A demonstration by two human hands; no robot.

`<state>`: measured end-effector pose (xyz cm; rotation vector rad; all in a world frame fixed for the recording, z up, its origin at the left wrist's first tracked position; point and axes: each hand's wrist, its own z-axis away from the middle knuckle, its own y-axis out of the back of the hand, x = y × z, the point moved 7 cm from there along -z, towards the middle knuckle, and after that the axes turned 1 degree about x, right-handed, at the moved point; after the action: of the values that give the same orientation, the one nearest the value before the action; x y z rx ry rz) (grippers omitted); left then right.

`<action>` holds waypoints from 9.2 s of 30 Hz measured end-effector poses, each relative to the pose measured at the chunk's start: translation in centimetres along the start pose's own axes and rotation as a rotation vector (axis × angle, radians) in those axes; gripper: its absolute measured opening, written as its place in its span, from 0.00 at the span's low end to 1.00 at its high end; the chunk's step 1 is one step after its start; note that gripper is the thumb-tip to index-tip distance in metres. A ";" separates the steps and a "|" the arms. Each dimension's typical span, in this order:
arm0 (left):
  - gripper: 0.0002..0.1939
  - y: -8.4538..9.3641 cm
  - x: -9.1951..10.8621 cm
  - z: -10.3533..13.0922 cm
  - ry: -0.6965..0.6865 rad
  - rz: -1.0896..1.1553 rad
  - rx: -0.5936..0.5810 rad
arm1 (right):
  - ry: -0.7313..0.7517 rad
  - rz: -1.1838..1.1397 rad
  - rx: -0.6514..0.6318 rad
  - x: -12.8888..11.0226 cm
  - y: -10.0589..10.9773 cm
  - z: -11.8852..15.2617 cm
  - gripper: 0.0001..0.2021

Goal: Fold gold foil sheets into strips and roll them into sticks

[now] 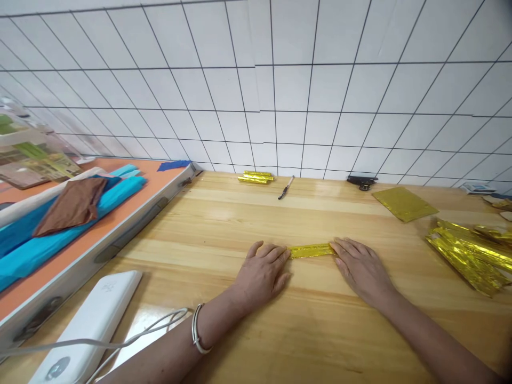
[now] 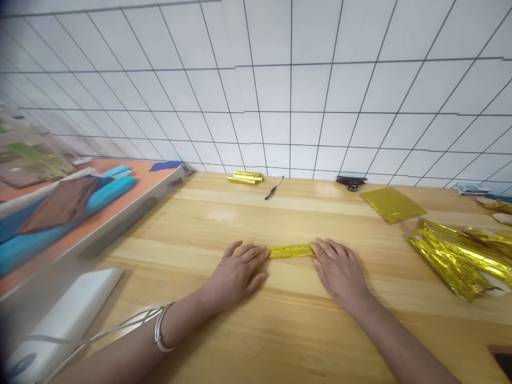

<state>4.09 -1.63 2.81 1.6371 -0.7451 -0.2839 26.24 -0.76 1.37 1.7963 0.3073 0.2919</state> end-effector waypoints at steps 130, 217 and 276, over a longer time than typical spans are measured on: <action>0.08 -1.5 -3.8 -3.9 -0.132 0.238 0.057 | -0.055 -0.366 0.081 -1.3 0.3 0.1 0.07; 0.27 -1.8 3.2 -3.4 -0.246 0.034 -0.111 | -0.190 0.022 0.008 -0.7 -0.3 -2.5 0.12; 0.21 -0.5 0.4 -1.5 -0.138 0.067 -0.015 | 0.105 0.070 -0.001 -6.0 1.3 0.9 0.19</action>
<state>5.35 -0.69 2.75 1.5869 -0.8988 -0.3560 21.07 -4.01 2.24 1.7965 0.3181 0.4367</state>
